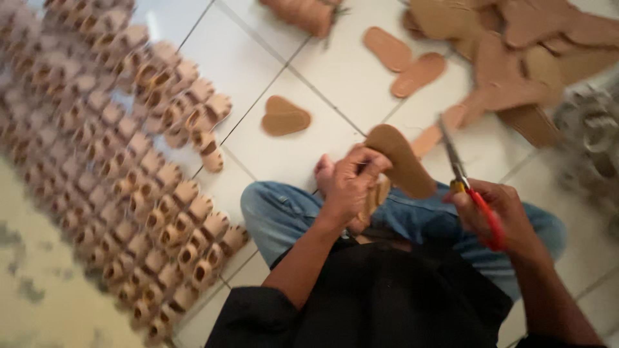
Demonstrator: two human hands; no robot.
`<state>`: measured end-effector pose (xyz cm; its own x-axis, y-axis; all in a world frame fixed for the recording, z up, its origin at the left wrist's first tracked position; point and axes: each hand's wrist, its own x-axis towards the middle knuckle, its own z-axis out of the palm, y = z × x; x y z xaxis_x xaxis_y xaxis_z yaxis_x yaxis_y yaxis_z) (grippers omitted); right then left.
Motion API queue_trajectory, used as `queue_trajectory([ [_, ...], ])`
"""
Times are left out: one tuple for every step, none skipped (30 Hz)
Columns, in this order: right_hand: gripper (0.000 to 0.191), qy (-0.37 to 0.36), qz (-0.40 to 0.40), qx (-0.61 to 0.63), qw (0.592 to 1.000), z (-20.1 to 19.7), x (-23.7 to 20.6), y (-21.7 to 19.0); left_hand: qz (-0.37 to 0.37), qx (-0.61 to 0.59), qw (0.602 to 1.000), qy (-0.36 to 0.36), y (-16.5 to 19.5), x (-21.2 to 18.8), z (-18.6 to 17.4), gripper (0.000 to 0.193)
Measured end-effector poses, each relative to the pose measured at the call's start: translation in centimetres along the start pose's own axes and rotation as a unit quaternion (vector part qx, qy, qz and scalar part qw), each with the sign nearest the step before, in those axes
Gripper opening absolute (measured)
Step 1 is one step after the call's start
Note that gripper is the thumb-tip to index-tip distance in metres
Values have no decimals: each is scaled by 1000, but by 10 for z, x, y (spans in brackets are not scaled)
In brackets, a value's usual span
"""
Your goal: The person sews edges of foam sandal insoles on an industrial sewing machine, then sits on the floor and uses scissors to trim excess thread from the stitched insoles one at a time, placing finished insoles on the floor with a pile of completed ones.
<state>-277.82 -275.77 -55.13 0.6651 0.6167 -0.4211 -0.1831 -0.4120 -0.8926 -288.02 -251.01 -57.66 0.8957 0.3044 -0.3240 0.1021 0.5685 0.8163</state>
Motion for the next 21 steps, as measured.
queue_trajectory([
  [36,-12,-62,3,998,8,6,-3,-41,-41,998,21,-7,1,-2,11],
  [31,-22,-121,9,992,17,14,-7,11,-27,999,14,-15,3,-5,11],
  [27,0,-99,-17,995,28,30,-13,65,-12,998,8,-22,8,-9,11],
  [26,23,-78,-43,996,43,48,-19,120,5,993,1,-27,11,-17,11],
  [27,49,-55,-69,995,55,63,-24,96,-9,995,33,-33,13,-27,11],
  [23,31,-126,-96,987,63,84,-32,72,-25,995,65,-37,16,-36,13],
  [21,13,-196,-120,973,72,109,-40,47,-41,993,96,-41,18,-46,14],
  [20,-9,-145,-96,985,85,131,-46,40,-51,993,97,-46,18,-55,14],
  [21,-29,-94,-72,993,101,153,-50,33,-60,993,95,-50,18,-63,15],
  [22,-48,-93,-67,992,116,175,-54,27,-70,993,94,-55,19,-70,15],
  [24,-65,-92,-62,992,131,196,-56,24,-73,992,99,-59,18,-76,15],
  [26,-82,-89,-57,991,145,214,-55,20,-77,991,104,-63,18,-79,16],
  [27,-98,-86,-50,990,160,231,-52,16,-81,991,108,-67,18,-84,16],
  [28,-114,-83,-44,989,173,247,-48,18,-91,990,107,-69,18,-88,17],
  [29,-129,-80,-37,988,185,261,-44,20,-100,989,105,-71,19,-92,18],
  [34,-86,-96,-146,981,196,270,-42,18,-112,988,104,-73,21,-95,18],
  [42,-43,-111,-252,961,201,275,-37,26,-121,985,121,-75,22,-97,17],
  [50,2,-127,-352,927,201,277,-30,34,-128,981,139,-75,26,-101,16],
  [49,-2,-128,-345,930,197,273,-26,41,-133,978,154,-75,29,-105,15],
  [48,-2,-126,-339,932,187,260,-23,20,-158,973,168,-76,33,-108,15],
  [47,0,-126,-335,934,173,243,-23,1,-182,966,181,-75,39,-110,15],
])
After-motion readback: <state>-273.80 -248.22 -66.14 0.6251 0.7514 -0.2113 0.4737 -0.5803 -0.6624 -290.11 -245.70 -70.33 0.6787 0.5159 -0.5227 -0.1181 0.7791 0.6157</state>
